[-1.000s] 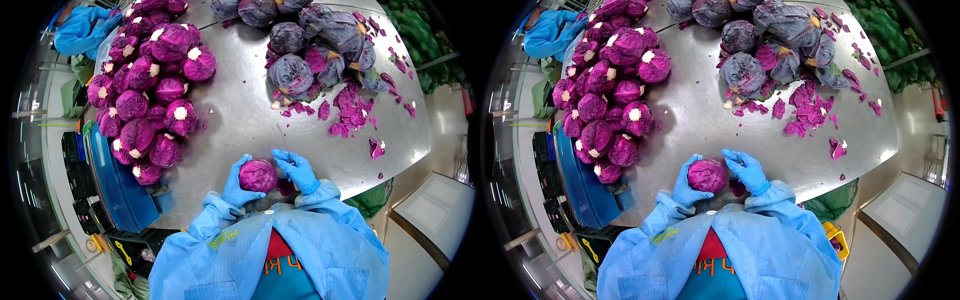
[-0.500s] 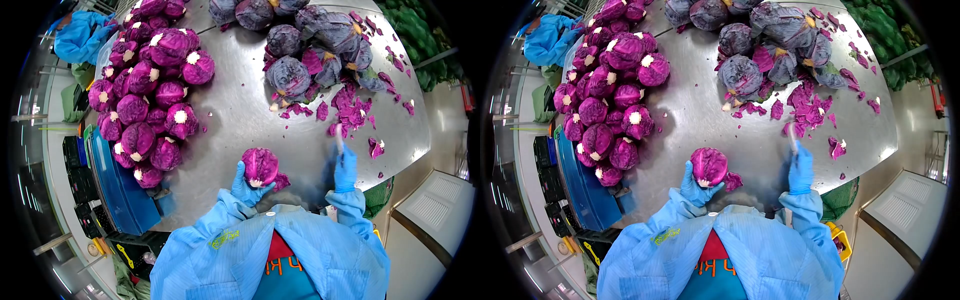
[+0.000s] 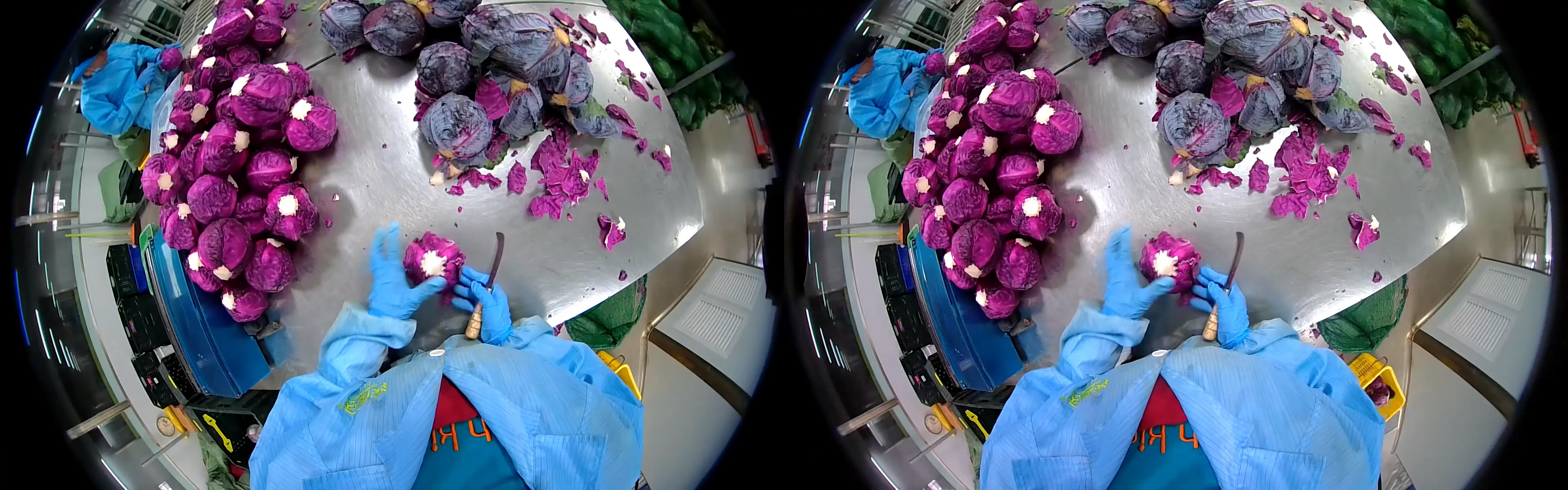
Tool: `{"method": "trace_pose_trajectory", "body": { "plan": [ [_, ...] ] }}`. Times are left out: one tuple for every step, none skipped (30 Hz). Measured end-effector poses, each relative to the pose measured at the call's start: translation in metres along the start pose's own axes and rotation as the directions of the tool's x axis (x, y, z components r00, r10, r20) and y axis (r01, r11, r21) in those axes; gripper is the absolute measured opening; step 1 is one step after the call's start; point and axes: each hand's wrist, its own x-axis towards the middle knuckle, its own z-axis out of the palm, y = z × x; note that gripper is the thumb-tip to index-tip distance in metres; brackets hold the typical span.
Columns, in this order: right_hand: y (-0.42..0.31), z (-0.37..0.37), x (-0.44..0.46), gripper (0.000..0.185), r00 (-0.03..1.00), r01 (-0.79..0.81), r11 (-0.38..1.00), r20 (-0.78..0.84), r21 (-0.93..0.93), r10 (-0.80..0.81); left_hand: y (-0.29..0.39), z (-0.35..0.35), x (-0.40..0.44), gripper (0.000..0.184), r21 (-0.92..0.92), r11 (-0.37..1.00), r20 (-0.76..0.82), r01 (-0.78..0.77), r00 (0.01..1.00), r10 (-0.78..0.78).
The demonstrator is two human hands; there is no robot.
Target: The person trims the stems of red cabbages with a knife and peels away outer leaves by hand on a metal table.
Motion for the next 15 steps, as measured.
{"method": "trace_pose_trajectory", "body": {
  "plan": [
    [-0.001,-0.001,0.004,0.042,0.999,0.039,0.998,0.019,-0.041,-0.038,0.006,0.003,0.008,0.112,-0.007,0.999,0.116,-0.040,0.992,0.040],
    [-0.001,-0.004,0.007,0.042,0.998,0.057,0.997,0.007,-0.058,-0.057,0.012,0.008,0.012,0.116,-0.020,0.997,0.228,-0.081,0.970,0.083],
    [-0.002,-0.008,0.012,0.041,0.997,0.077,0.994,-0.006,-0.075,-0.078,0.004,0.023,0.014,0.127,0.020,0.995,0.162,-0.098,0.982,0.093],
    [-0.005,-0.011,0.015,0.041,0.995,0.097,0.991,-0.020,-0.091,-0.099,-0.008,0.034,0.015,0.129,-0.119,0.991,0.135,-0.067,0.987,0.083],
    [-0.014,-0.017,0.019,0.039,0.985,0.156,0.984,-0.063,-0.082,-0.161,-0.020,0.043,0.014,0.132,-0.255,0.966,0.115,-0.038,0.991,0.069],
    [-0.025,-0.026,0.026,0.039,0.957,0.239,0.962,-0.136,-0.131,-0.256,-0.026,0.047,0.014,0.134,-0.386,0.923,0.099,-0.008,0.994,0.050],
    [-0.038,-0.041,0.032,0.037,0.913,0.315,0.932,-0.209,-0.180,-0.349,-0.028,0.045,0.014,0.134,-0.425,0.905,0.118,-0.010,0.991,0.066],
    [-0.053,-0.065,0.042,0.036,0.846,0.417,0.874,-0.245,-0.249,-0.473,-0.031,0.040,0.014,0.134,-0.462,0.887,0.136,-0.010,0.987,0.082],
    [-0.069,-0.088,0.050,0.036,0.762,0.506,0.801,-0.268,-0.320,-0.589,-0.033,0.036,0.014,0.134,-0.498,0.867,0.151,-0.009,0.984,0.097],
    [-0.088,-0.110,0.055,0.036,0.635,0.570,0.670,-0.264,-0.476,-0.726,-0.035,0.033,0.015,0.132,-0.487,0.874,0.176,-0.008,0.979,0.107],
    [-0.104,-0.120,0.056,0.035,0.491,0.596,0.512,-0.224,-0.619,-0.842,-0.035,0.032,0.016,0.130,-0.477,0.879,0.198,-0.008,0.973,0.116],
    [-0.118,-0.111,0.050,0.036,0.412,0.585,0.416,-0.187,-0.696,-0.892,-0.032,0.030,0.016,0.125,-0.486,0.873,0.214,0.030,0.973,0.085],
    [-0.136,-0.097,0.040,0.036,0.331,0.563,0.316,-0.142,-0.764,-0.933,-0.029,0.028,0.017,0.121,-0.495,0.866,0.230,0.068,0.972,0.055],
    [-0.145,-0.090,0.035,0.036,0.247,0.529,0.213,-0.091,-0.821,-0.965,-0.020,0.023,0.019,0.115,-0.519,0.843,0.245,0.140,0.970,-0.010],
    [-0.144,-0.098,0.038,0.039,0.267,0.538,0.182,-0.038,-0.823,-0.963,-0.016,0.018,0.023,0.108,-0.592,0.771,0.304,0.235,0.951,-0.056]
  ]
}}
